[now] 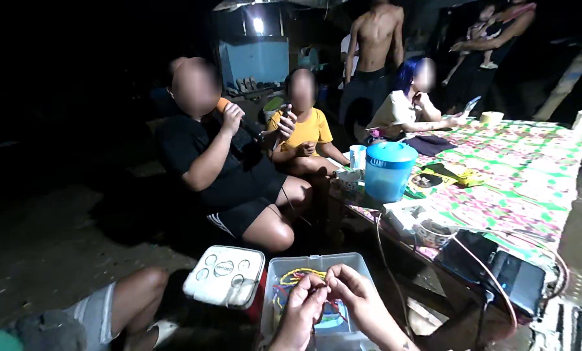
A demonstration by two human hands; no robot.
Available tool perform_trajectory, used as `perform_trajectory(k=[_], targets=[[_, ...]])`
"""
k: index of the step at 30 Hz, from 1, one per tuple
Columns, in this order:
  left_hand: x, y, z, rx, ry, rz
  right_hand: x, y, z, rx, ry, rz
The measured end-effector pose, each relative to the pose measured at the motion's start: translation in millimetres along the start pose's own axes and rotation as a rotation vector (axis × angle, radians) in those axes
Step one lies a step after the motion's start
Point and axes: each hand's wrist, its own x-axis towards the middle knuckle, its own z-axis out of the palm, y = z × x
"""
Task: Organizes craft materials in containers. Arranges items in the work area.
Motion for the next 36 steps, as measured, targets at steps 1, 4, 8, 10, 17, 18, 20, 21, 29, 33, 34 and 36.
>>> perform_trajectory(k=[1, 4, 8, 10, 17, 18, 20, 21, 29, 33, 34, 36], targets=[[-1, 0, -4, 0.009, -0.032, 0.018, 0, -1, 1, 0.045, -0.035, 0.046], [-3, 1, -17, 0.137, -0.113, 0.115, 1, -4, -4, 0.036, -0.142, 0.107], [-6, 10, -16, 0.56, -0.09, 0.21, 5, -11, -18, -0.197, -0.219, 0.195], [-8, 12, -12, 0.7, -0.08, 0.229, 4, -13, -22, -0.273, -0.233, 0.195], [-6, 5, 4, 0.863, 0.017, 0.172, -10, -6, -22, -0.536, -0.129, -0.138], [-5, 6, 6, 0.833, 0.033, 0.105, -11, 0, -21, -0.631, -0.085, -0.263], [-2, 11, 9, 0.668, 0.046, -0.093, -12, 7, -18, -0.818, -0.004, -0.444], [0, 14, 11, 0.548, 0.061, -0.182, -12, 9, -18, -0.898, 0.046, -0.509], [6, -9, 25, 0.086, 0.047, 0.019, -20, 8, -25, -0.371, 0.177, -0.132], [8, -12, 20, 0.197, -0.024, 0.104, -18, 10, -33, -0.08, 0.107, 0.063], [9, -11, 17, 0.205, -0.06, 0.101, -17, 11, -35, -0.073, 0.078, 0.074], [10, -10, 9, 0.218, -0.122, 0.11, -10, 6, -40, -0.15, -0.027, 0.104]])
